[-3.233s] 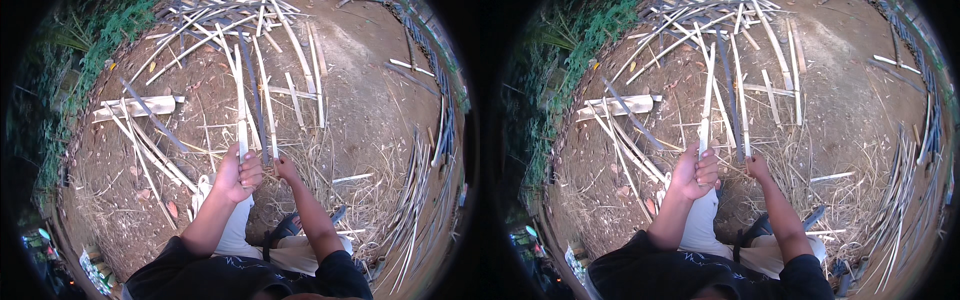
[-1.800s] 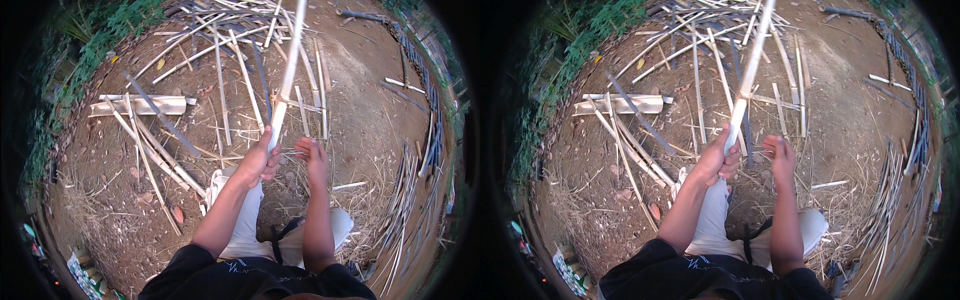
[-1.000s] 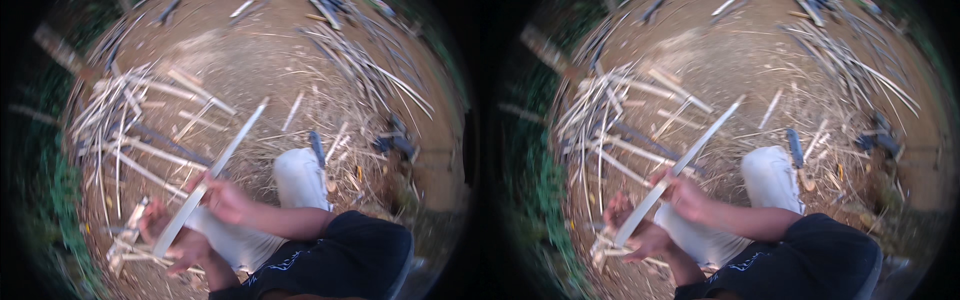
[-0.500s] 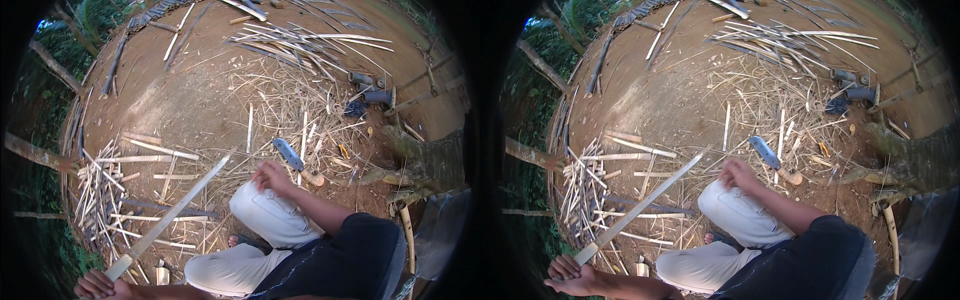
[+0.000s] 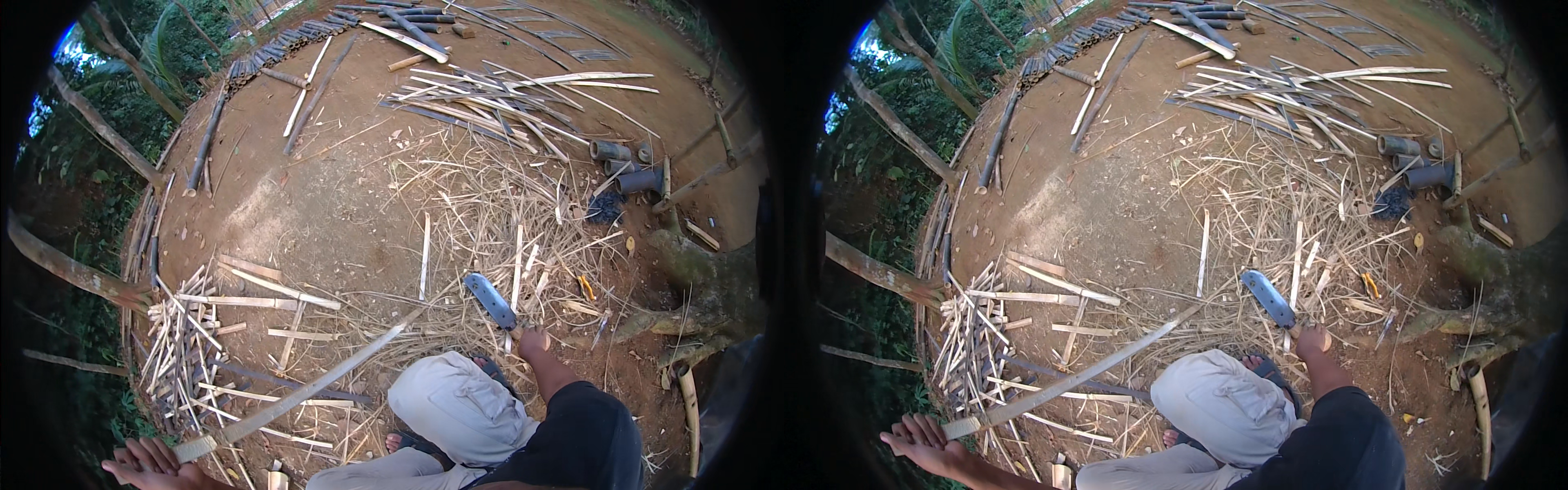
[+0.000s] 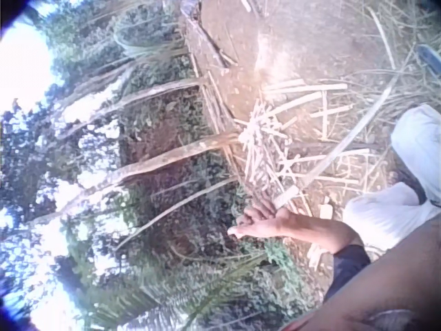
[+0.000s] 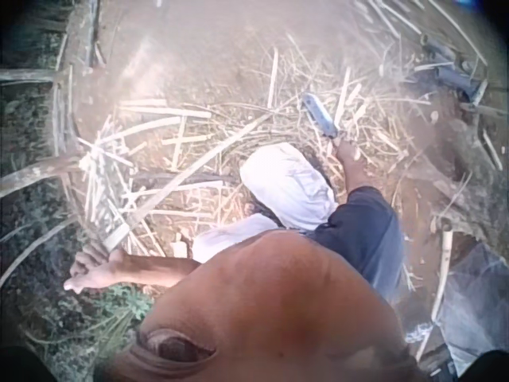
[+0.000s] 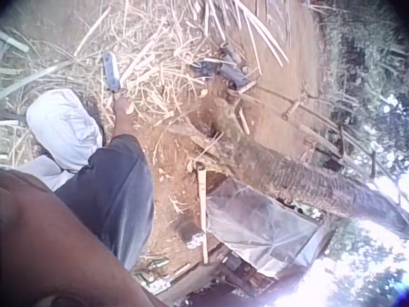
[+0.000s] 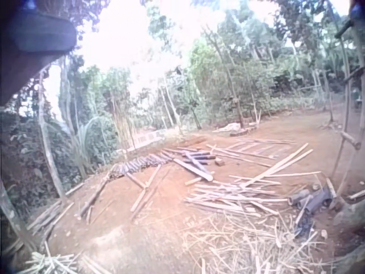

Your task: The person uses a machete to shave and smooth long strips of bamboo while sitting on the ground. They handle the bamboo by hand, removing layers to thin and process the material.

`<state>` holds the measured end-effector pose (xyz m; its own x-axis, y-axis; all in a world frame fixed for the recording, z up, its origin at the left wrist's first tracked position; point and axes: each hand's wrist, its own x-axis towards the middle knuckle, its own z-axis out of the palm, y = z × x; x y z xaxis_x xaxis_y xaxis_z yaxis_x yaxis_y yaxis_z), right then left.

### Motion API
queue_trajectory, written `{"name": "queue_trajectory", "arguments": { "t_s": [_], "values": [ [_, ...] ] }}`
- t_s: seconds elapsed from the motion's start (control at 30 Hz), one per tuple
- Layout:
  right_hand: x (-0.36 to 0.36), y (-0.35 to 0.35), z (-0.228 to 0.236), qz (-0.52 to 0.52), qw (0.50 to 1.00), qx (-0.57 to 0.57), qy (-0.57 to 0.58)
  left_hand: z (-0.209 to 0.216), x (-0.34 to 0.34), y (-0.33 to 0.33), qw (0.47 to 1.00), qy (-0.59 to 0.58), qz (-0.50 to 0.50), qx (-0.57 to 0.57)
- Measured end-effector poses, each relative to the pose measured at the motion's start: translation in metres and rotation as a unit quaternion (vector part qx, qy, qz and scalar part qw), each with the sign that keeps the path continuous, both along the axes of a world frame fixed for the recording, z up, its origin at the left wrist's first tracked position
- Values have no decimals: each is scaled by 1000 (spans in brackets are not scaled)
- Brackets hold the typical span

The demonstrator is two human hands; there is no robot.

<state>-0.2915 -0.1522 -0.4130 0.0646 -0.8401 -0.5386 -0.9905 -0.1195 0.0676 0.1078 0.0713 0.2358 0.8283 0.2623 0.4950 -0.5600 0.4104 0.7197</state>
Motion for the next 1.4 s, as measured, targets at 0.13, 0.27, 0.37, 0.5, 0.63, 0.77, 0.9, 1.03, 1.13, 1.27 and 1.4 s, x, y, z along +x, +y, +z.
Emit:
{"name": "queue_trajectory", "arguments": {
  "t_s": [0.13, 0.27, 0.37, 0.5, 0.63, 0.77, 0.9, 1.03, 1.13, 1.27, 1.4],
  "values": [
    [39, 11, 33, -29, 994, 61, -88, -2, 4, 30, 995, -27, -70, 69],
    [49, 1, 82, -105, 976, 67, -181, -2, -16, 17, 999, -17, -42, 18],
    [46, -7, 125, -183, 950, 50, -247, -2, -14, 13, 998, -15, -64, -14],
    [33, 5, 224, -204, 904, -54, -371, 28, 35, 69, 954, -104, -278, 33],
    [9, 14, 314, -136, 862, -254, -417, 40, 54, 63, 963, -79, -255, 36],
    [19, 32, 437, -93, 803, -344, -477, 20, 28, 0, 979, -29, -199, 36],
    [4, 56, 496, -83, 695, -434, -567, 11, 7, -17, 978, -8, -207, 16],
    [58, 96, 521, -29, 579, -286, -763, 31, 31, 0, 976, -46, -211, 29],
    [88, 119, 497, 64, 565, -250, -784, 21, 23, -6, 986, -13, -167, 22],
    [145, 155, 418, -39, 601, -27, -798, 17, 3, -4, 984, -74, -154, 42],
    [196, 171, 341, 14, 784, -40, -619, 13, 10, -12, 977, -111, -177, 49]
  ]
}}
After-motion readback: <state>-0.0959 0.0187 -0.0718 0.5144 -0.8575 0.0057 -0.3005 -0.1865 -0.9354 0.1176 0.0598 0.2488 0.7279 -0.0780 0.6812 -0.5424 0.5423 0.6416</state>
